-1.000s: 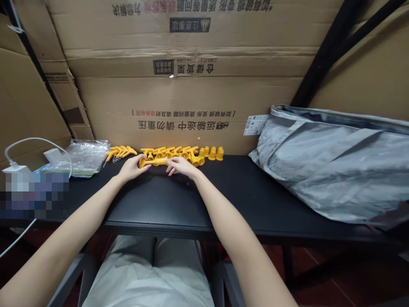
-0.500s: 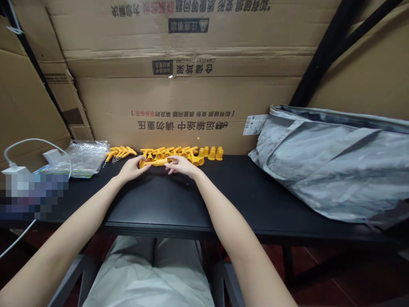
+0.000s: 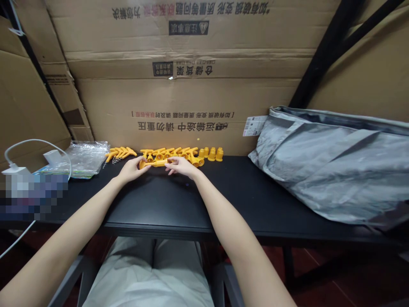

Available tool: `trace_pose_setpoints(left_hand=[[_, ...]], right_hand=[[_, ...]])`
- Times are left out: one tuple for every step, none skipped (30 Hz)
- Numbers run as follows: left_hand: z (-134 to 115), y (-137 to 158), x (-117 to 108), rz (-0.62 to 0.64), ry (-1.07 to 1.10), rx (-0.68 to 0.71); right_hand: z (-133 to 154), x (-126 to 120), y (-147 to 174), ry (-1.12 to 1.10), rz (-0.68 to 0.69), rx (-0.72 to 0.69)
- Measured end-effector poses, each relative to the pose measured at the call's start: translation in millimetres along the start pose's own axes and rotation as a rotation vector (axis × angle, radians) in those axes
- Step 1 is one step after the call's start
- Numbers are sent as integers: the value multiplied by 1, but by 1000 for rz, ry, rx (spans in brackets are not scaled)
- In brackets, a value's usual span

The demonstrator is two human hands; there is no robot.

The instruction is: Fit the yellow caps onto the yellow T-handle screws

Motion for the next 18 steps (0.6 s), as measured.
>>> trace_pose_setpoints(left_hand=[[0,0,0,1,0,1],[0,0,0,2,0,3],[-1,0,0,3,0,4],[-1,0,0,2,0,5],[-1,0,0,1,-1,5],[-1,0,-1,-1,-1,5],[-1,0,-1,-2,-1,5],[-1,0,-1,-3,-1,7],[-1,0,0,-5,-1,9],[-1,0,0,-6,-1,11],[-1,0,0,-9,-1,13],[-1,0,0,-12,-1,14],[-1,0,0,-14,0,15],[-1,0,0,-15,3,15],[-1,0,0,-15,6,16],[-1,0,0,-15,9,16],[-1,0,0,-14,10,17],[-1,0,0,-13,11,17]], right_hand=[[0,0,0,-2,0,-2],[0,0,0,-4,-2,-1],[0,0,0,-4,-6,2],[-1,0,-1,-5,-11,6],[-1,-1,-1,-6,-15,7],[-1,-1,-1,-9,-17,6],[-2,-1,-1,-13,-16,2],[-2,-1,-2,-18,-13,-2],[-2,-1,-2,-22,-10,-5],[-2,-1,-2,-24,-10,-5],[-2,-1,-2,-25,-10,-2],[-2,-1,-2,-24,-11,2],[-1,-1,-1,-22,-12,7],[-1,0,-1,-20,-13,11],[-1,0,-1,-19,-13,15],[-1,0,-1,-19,-13,17],[-1,0,-1,-21,-13,17],[-1,0,-1,-23,-12,14]])
Point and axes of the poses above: each hand's wrist, its own y-axis away from the middle knuckle, its own x-axis out of the palm, z = x × y, the point moved 5 cm from there along -y, towards the middle knuckle, and after that the axes turned 13 degrees about z, right-handed, at the moved point
